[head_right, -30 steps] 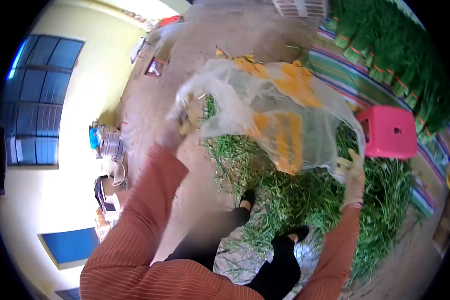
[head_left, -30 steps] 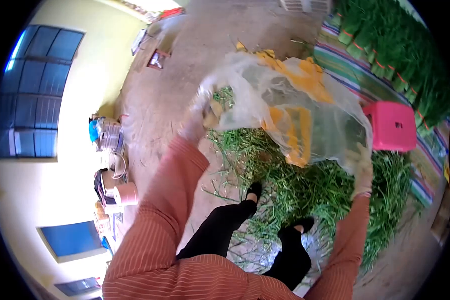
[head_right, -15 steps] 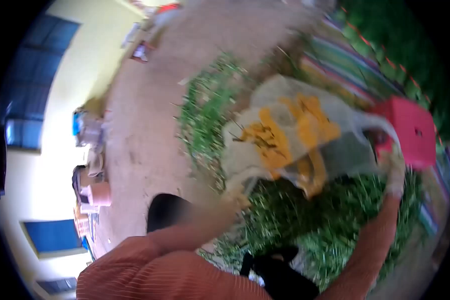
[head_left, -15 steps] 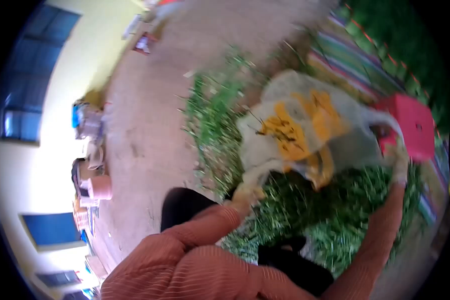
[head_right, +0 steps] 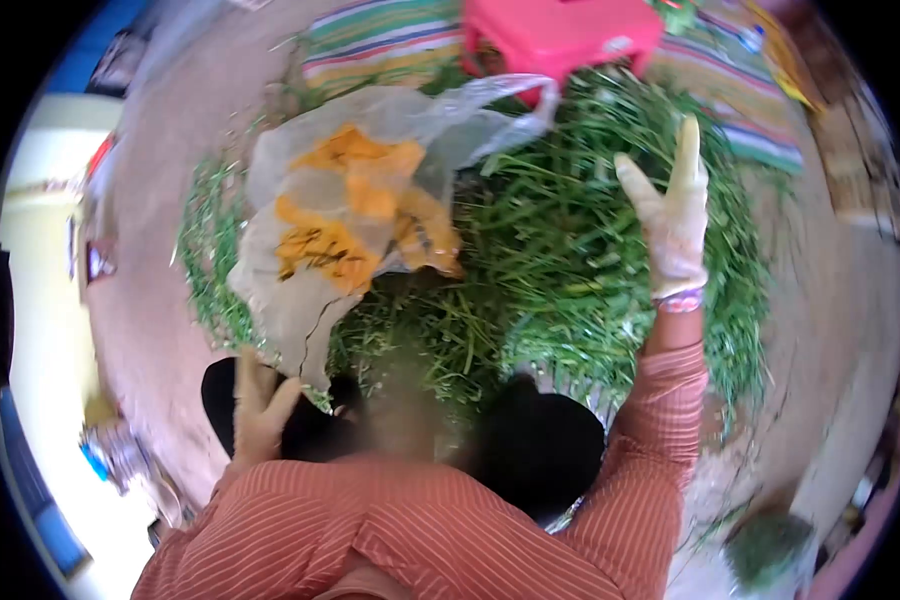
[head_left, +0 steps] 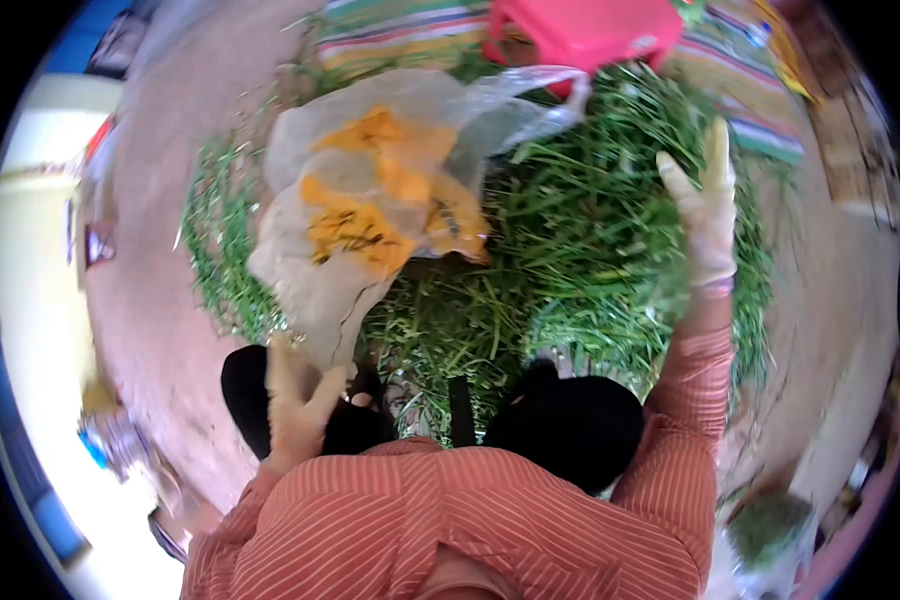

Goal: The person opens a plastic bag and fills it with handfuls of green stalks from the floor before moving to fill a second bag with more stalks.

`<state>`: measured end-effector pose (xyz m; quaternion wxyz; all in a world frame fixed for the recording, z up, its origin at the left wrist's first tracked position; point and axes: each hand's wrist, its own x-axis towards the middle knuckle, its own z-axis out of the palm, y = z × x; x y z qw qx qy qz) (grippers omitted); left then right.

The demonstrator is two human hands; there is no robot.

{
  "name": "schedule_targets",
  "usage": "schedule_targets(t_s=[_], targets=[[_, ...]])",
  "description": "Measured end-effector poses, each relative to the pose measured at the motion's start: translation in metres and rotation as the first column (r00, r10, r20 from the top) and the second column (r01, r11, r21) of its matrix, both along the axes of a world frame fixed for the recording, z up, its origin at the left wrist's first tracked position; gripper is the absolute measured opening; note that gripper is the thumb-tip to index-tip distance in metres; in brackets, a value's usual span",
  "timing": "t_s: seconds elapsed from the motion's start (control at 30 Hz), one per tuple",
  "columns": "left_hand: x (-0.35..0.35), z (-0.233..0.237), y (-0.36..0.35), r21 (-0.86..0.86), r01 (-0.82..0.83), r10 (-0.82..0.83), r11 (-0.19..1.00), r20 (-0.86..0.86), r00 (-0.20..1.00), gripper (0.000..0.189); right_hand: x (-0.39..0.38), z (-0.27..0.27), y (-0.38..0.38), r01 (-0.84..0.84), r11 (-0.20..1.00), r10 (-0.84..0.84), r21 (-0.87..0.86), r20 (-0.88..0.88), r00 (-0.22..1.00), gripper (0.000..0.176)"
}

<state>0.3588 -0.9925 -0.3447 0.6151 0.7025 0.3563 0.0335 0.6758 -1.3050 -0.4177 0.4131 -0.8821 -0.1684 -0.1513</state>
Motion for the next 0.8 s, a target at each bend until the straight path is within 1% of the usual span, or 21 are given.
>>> schedule_targets(t_s=[0.03,0.07,0.1,0.17,0.2,0.23,0.27,0.3,0.33,0.4,0.43,0.47,0.5,0.53,0.57,0.6,0.63,0.67,0.7,0.73,0.8], targets=[[0.01,0.008,0.004,0.407,0.124,-0.12,0.905,-0.035,0.992,0.076,-0.015,-0.02,-0.029,0.155,0.987,-0.157,-0.036,-0.039,0.987,0.092],[0.021,0.01,0.012,0.743,0.212,-0.216,0.635,-0.092,0.972,0.083,-0.032,-0.043,-0.052,0.305,0.95,-0.31,-0.072,-0.068,0.948,0.095],[0.039,0.002,0.012,0.73,0.233,-0.257,0.642,-0.082,0.963,0.083,-0.049,-0.062,-0.069,0.406,0.9,-0.423,-0.16,-0.094,0.901,0.102],[0.088,-0.015,0.012,0.906,0.244,-0.403,0.346,-0.091,0.911,0.093,-0.071,-0.099,-0.08,0.559,0.776,-0.616,-0.293,-0.161,0.771,0.117],[0.11,-0.033,0.008,0.904,0.304,-0.415,0.301,-0.163,0.895,0.1,-0.078,-0.113,-0.075,0.616,0.708,-0.698,-0.346,-0.207,0.686,0.126],[0.127,-0.059,0.002,0.897,0.36,-0.414,0.256,-0.235,0.879,0.107,-0.078,-0.12,-0.065,0.621,0.683,-0.73,-0.385,-0.331,0.597,0.131],[0.137,-0.091,-0.003,0.855,0.427,-0.287,0.295,-0.348,0.893,0.113,-0.073,-0.123,-0.052,0.614,0.668,-0.742,-0.421,-0.446,0.501,0.136],[0.147,-0.116,-0.007,0.806,0.482,-0.159,0.343,-0.456,0.876,0.119,-0.067,-0.122,-0.038,0.584,0.642,-0.762,-0.497,-0.502,0.41,0.139],[0.158,-0.125,-0.014,0.809,0.478,-0.165,0.341,-0.45,0.878,0.119,-0.064,-0.101,-0.022,0.581,0.632,-0.764,-0.512,-0.537,0.358,0.138],[0.17,-0.137,-0.025,0.728,0.609,-0.012,0.314,-0.639,0.769,0.128,-0.062,-0.108,-0.018,0.589,0.601,-0.784,-0.541,-0.542,0.302,0.137],[0.172,-0.137,-0.025,0.723,0.614,-0.024,0.318,-0.641,0.767,0.128,-0.063,-0.111,-0.022,0.607,0.59,-0.783,-0.532,-0.56,0.27,0.137],[0.176,-0.137,-0.021,0.672,0.649,0.014,0.358,-0.698,0.716,0.127,-0.06,-0.127,-0.028,0.618,0.541,-0.823,-0.571,-0.511,0.248,0.134],[0.179,-0.137,-0.014,0.622,0.674,0.051,0.398,-0.749,0.661,0.126,-0.059,-0.131,-0.031,0.653,0.542,-0.815,-0.53,-0.522,0.252,0.132],[0.176,-0.146,-0.001,0.62,0.674,0.047,0.401,-0.749,0.661,0.126,-0.06,-0.136,-0.034,0.683,0.543,-0.804,-0.488,-0.538,0.255,0.131],[0.168,-0.162,0.016,0.695,0.606,0.048,0.387,-0.672,0.739,0.124,-0.06,-0.142,-0.041,0.712,0.57,-0.77,-0.41,-0.57,0.288,0.127],[0.163,-0.177,0.033,0.73,0.567,0.054,0.382,-0.63,0.774,0.122,-0.059,-0.157,-0.049,0.766,0.526,-0.798,-0.369,-0.526,0.295,0.115],[0.158,-0.193,0.05,0.762,0.528,0.058,0.376,-0.587,0.807,0.121,-0.061,-0.159,-0.06,0.756,0.578,-0.733,-0.309,-0.603,0.315,0.106],[0.157,-0.209,0.068,0.707,0.551,0.021,0.444,-0.623,0.782,0.116,-0.06,-0.16,-0.071,0.739,0.63,-0.656,-0.241,-0.674,0.34,0.098],[0.155,-0.216,0.081,0.647,0.564,-0.012,0.513,-0.652,0.758,0.111,-0.063,-0.183,-0.085,0.794,0.604,-0.581,0.071,-0.642,0.5,0.084],[0.153,-0.211,0.083,0.649,0.547,0.014,0.529,-0.651,0.759,0.111,-0.067,-0.205,-0.096,0.754,0.535,-0.514,0.38,-0.562,0.648,0.071],[0.153,-0.198,0.083,0.612,0.51,0.009,0.604,-0.645,0.764,0.09,-0.078,-0.172,-0.096,0.71,0.573,-0.486,0.409,-0.528,0.697,0.052]])
